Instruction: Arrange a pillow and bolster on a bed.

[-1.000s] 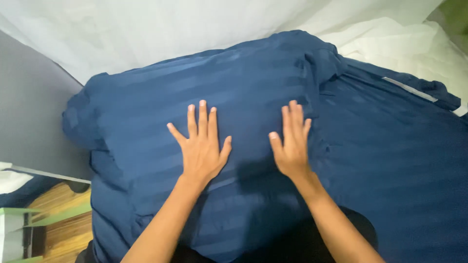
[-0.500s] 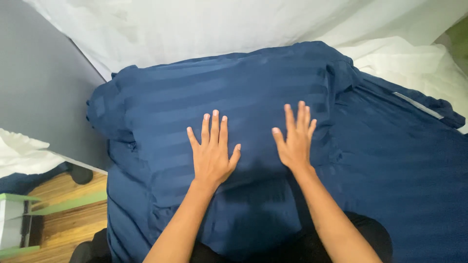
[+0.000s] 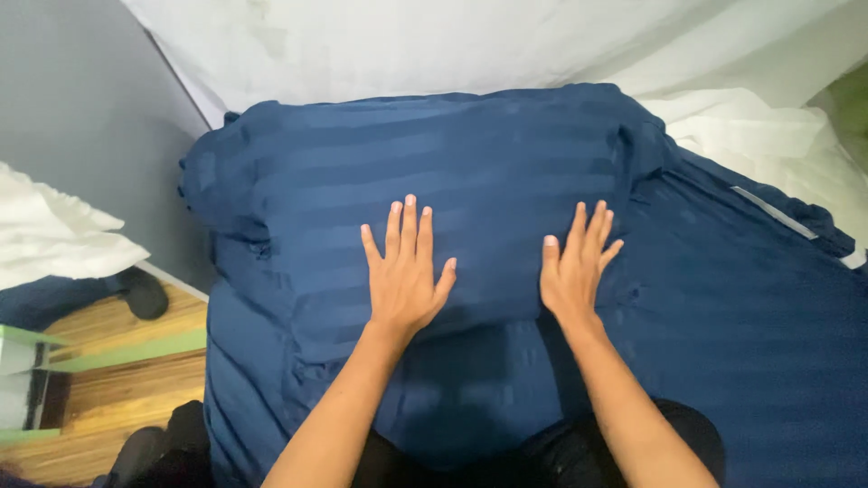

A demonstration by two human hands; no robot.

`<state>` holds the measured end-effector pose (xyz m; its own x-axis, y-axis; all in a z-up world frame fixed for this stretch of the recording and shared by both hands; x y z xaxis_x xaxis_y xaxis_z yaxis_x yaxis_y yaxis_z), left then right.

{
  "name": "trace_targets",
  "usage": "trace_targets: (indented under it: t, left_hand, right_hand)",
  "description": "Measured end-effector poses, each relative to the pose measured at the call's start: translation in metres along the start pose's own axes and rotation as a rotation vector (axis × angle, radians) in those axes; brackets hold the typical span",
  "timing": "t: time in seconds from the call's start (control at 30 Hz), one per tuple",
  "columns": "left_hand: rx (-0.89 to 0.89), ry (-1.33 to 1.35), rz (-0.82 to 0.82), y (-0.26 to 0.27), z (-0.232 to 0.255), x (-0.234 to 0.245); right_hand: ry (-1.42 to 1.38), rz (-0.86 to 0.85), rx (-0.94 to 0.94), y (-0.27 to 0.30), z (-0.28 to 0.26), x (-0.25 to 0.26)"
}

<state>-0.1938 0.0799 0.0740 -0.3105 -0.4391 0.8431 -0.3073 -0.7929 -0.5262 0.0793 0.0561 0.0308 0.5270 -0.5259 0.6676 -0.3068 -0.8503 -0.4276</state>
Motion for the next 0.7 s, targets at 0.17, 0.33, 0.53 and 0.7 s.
trace_targets:
  t: [0.17,0.33,0.53,0.7]
  left_hand:
    - [0.046,-0.037,0.022,-0.001,-0.007,0.010]
    - [0.066,-0.071,-0.031,0.007,-0.028,0.002]
    - [0.073,-0.063,-0.017,0.013,-0.039,-0.001]
    - [0.069,-0.042,-0.021,0.013,-0.041,-0.001]
  right_hand:
    - [0.032,-0.127,0.299,0.005,-0.101,-0.033]
    - [0.000,-0.273,0.425,0.009,-0.155,-0.064]
    - [-0.004,-0.262,0.353,0.006,-0.147,-0.074]
    - [0.022,-0.241,0.358,0.008,-0.147,-0.074]
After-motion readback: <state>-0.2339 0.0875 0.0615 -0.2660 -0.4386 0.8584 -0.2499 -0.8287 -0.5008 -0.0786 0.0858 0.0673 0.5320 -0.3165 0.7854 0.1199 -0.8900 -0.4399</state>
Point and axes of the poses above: each hand's wrist, its own y-axis away from the middle knuckle, its own x-axis out of the back of the hand, z = x × y, the point moved 7 cm from there along -y, towards the middle knuckle, and after that the axes turned 15 degrees about -y, right-handed, at the moved point
